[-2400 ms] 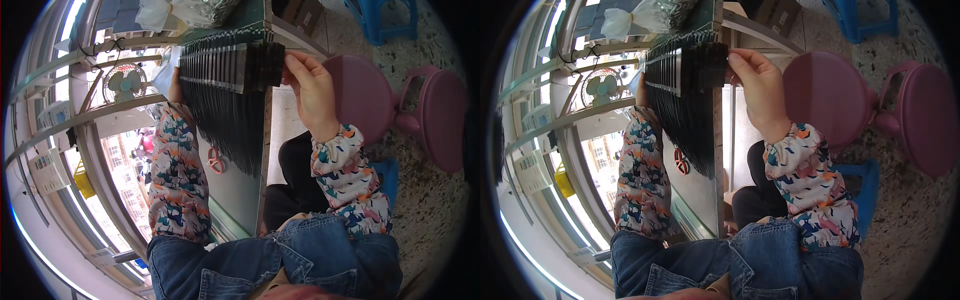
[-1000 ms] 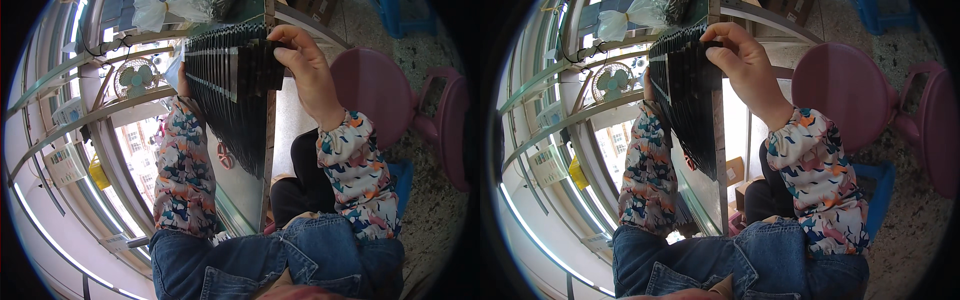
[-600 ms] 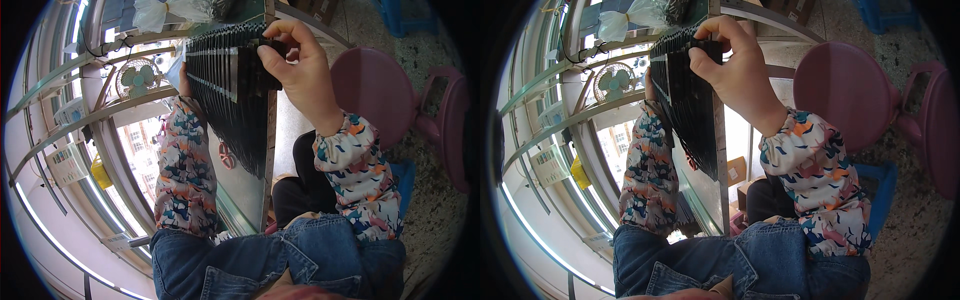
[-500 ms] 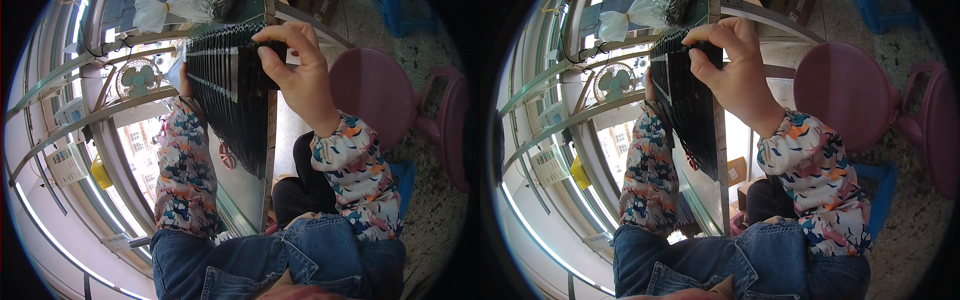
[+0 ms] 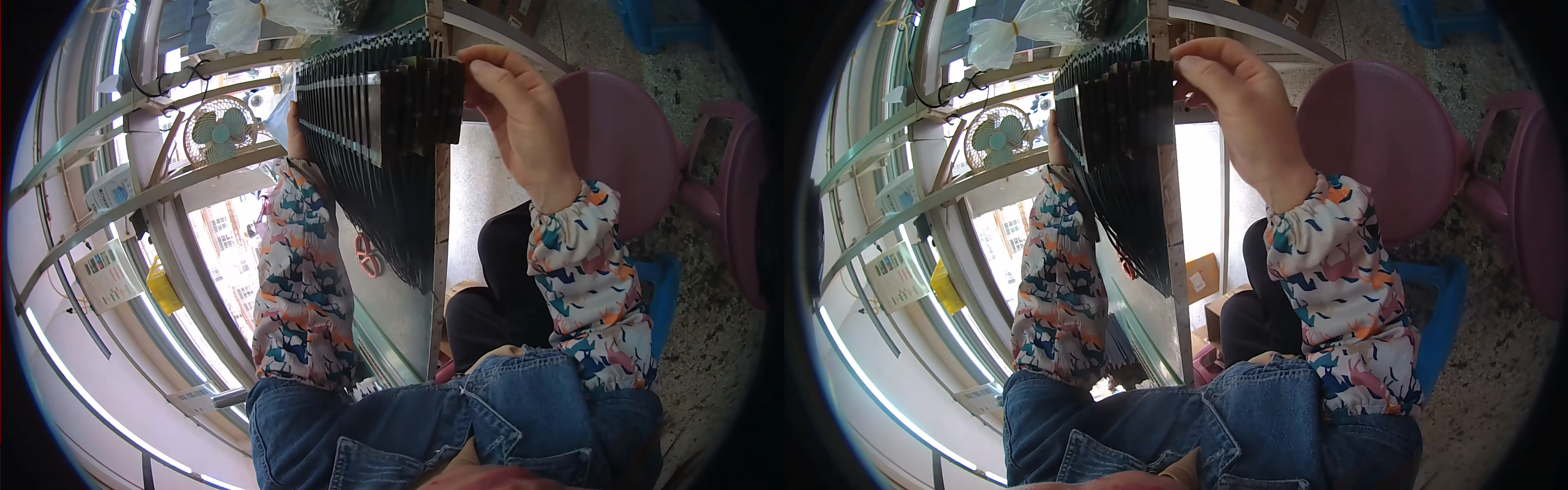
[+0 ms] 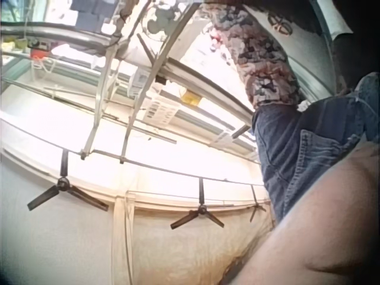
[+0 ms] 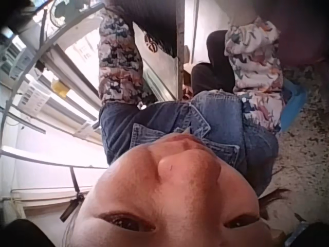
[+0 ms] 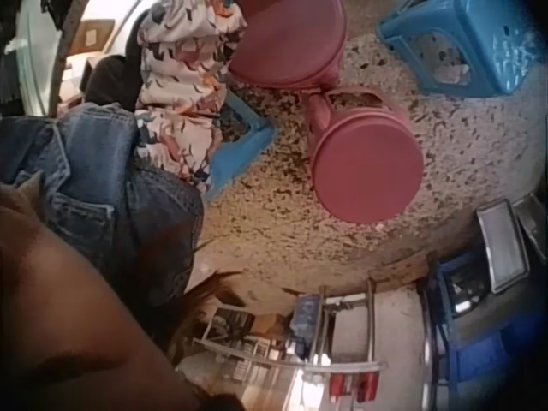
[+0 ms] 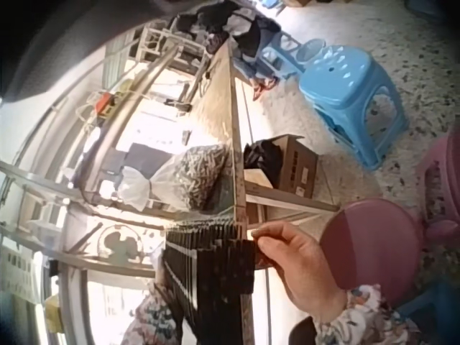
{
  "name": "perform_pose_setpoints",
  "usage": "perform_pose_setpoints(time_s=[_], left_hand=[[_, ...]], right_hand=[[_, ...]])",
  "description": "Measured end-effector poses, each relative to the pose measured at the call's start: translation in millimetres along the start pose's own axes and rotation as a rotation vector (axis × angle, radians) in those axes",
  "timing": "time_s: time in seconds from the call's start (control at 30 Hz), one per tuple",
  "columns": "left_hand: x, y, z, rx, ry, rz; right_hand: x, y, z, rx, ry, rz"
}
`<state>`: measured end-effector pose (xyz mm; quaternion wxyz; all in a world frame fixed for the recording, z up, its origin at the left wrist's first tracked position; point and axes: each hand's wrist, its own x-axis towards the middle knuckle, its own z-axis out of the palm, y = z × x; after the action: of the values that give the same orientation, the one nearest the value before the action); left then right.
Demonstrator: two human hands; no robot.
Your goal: Assembling electrical wiring harnesses on a production jig and filling out a production log sheet.
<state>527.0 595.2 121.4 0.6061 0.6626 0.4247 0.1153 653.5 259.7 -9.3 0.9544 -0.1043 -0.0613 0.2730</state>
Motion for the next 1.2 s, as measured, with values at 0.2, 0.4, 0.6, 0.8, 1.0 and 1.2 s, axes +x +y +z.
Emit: perform_pose_setpoints(time_s=[0.2, 0.4, 0.6, 0.8, 1.0, 1.2], left_hand=[[4, -2, -5, -0.008, -0.02, -0.008], [-3, -2, 8, 0.003, 0.001, -0.012], [-6, 0, 11, 0.007, -0.02, -0.004], [-8, -1, 12, -0.06, -0.087, -0.013], [-20, -2, 31, -0.012, 0.01, 0.016], [-20, -2, 36, -0.088, -0.014, -0.012]], right_hand=[[1, 2, 6, -0.007, -0.024, -0.009], [4, -2, 11, -0.096, -0.019, -0.105], [10, 0, 5, -0.462, -0.113, -0.421], [9, -5, 16, -0.547, -0.084, -0.351], [6, -10, 29, -0.63, -0.017, -0.344], [9, -14, 26, -0.944, -0.045, -0.726]])
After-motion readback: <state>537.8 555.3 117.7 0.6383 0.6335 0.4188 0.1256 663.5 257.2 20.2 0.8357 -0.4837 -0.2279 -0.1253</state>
